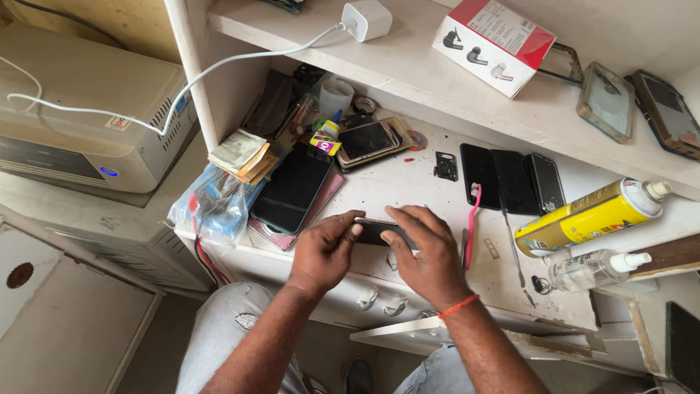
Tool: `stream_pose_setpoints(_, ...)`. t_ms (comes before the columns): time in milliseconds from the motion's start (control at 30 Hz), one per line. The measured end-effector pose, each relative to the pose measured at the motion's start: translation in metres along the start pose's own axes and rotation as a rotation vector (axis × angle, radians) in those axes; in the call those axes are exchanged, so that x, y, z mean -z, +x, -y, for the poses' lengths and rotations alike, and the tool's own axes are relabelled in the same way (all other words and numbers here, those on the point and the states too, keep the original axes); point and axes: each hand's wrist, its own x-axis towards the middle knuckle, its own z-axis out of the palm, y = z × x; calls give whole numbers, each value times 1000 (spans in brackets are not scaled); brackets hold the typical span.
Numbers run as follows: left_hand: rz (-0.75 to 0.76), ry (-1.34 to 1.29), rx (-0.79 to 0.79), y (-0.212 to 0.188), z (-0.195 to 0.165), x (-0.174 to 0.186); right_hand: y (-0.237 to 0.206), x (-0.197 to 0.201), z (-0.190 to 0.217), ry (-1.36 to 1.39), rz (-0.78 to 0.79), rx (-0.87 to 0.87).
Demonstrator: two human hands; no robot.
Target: The person disassembles a smartphone by prying off the back cover and removing internal components. They use a prying tool and a screwdriver to separate the case and unscrew parts. The person then handles another smartphone, removing its back cover and placing it aside.
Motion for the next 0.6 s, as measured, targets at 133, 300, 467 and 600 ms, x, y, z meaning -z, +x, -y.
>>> stream_pose_setpoints(133, -70, -29, -13, 3, -33, -6, 0, -12, 1, 35, -49, -60)
stream_pose_setpoints(300, -1, 12, -115, 18, -69, -8, -2, -12, -14, 223, -234, -76)
stream_pose_setpoints(467, -66, -233, -134, 29, -82, -7, -4, -12, -28, 906, -387, -378)
stream_pose_setpoints(600, -31, -277, -18, 24, -77, -12, -3, -9, -24, 990, -332, -356)
